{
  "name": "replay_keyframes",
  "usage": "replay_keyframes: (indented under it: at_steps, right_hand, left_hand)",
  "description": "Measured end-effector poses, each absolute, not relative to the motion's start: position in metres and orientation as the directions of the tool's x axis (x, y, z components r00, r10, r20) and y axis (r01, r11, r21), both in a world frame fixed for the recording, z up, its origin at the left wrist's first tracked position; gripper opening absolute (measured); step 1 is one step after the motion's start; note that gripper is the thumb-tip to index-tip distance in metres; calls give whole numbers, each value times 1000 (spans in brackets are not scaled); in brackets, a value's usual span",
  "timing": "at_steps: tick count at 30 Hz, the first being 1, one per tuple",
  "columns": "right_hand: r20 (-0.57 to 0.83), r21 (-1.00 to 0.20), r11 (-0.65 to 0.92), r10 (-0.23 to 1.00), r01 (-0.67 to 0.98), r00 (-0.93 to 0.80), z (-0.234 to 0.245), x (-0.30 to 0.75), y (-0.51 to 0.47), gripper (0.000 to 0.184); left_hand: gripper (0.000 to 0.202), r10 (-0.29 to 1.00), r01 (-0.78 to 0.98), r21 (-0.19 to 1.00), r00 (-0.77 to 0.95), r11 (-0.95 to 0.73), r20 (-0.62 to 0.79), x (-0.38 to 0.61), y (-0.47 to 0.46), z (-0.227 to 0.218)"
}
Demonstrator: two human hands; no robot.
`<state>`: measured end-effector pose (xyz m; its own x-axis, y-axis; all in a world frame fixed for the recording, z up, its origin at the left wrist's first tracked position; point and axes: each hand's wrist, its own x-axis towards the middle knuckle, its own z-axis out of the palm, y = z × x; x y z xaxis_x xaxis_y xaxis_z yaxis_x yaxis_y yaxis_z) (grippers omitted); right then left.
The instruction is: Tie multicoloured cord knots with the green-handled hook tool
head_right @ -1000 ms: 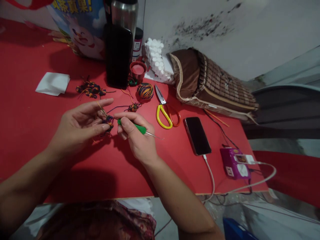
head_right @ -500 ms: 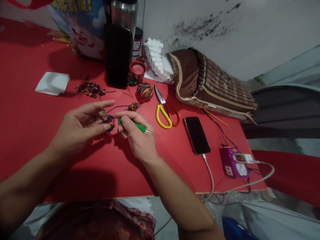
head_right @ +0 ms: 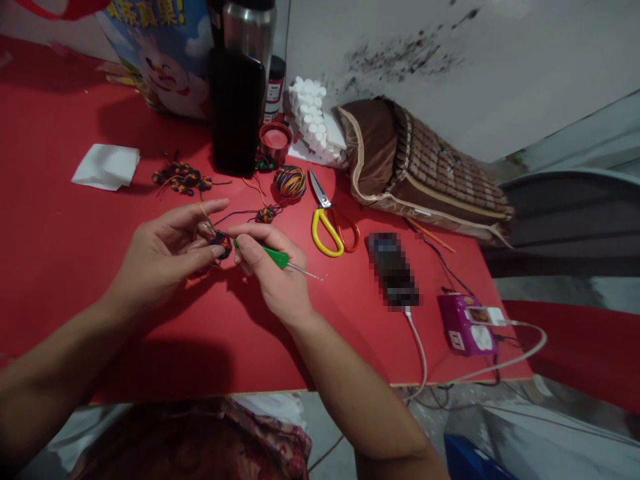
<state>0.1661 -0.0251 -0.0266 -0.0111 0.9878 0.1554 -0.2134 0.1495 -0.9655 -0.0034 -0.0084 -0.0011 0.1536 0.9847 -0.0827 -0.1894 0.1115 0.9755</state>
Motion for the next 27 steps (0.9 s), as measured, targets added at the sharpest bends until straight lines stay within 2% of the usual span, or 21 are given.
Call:
replay_keyframes:
  at_steps: [2, 4, 7, 9, 11, 14, 15, 17, 22, 27]
  right_hand:
    - [273, -962, 274, 962, -5, 27, -27, 166, -29, 17]
    - [426, -891, 412, 904, 189, 40, -27, 165, -32, 14]
    - [555, -803, 521, 831, 289, 43, -28, 163, -35, 16]
    - [537, -828, 509, 840, 236, 72, -31, 162, -33, 17]
    - [427, -904, 422, 900, 71, 90, -33, 162, -28, 20]
    - [109, -945, 94, 994, -314, -29, -33, 163, -18, 39]
    - [9, -920, -27, 996, -391, -88, -33, 164, -15, 47]
    - [-86, -876, -157, 981, -457, -174, -31, 168, -10, 58]
    - [-118, -858, -246, 949, -452, -292, -30, 177, -5, 73]
    - [-62, -868, -187, 960, -460, -273, -28, 180, -3, 66]
  left_hand:
    - [66, 987, -163, 980, 131, 117, -96, 0, -11, 0]
    - [69, 987, -168, 978, 119, 128, -109, 3, -13, 0]
    - [72, 980, -249, 952, 134, 178, -148, 5, -15, 0]
    - [68, 971, -315, 924, 167, 216, -170, 3, -14, 1]
    - [60, 962, -351, 904, 201, 245, -183, 0, -13, 1]
    - [55, 938, -341, 893, 283, 294, -201, -6, -10, 4]
    - [55, 923, -323, 891, 322, 318, -212, -8, -10, 5]
    - [54, 880, -273, 890, 415, 364, -232, -9, -10, 9]
    - [51, 799, -169, 900, 545, 403, -255, -9, -11, 19]
    - [51, 791, -130, 905, 547, 404, -274, -10, -12, 20]
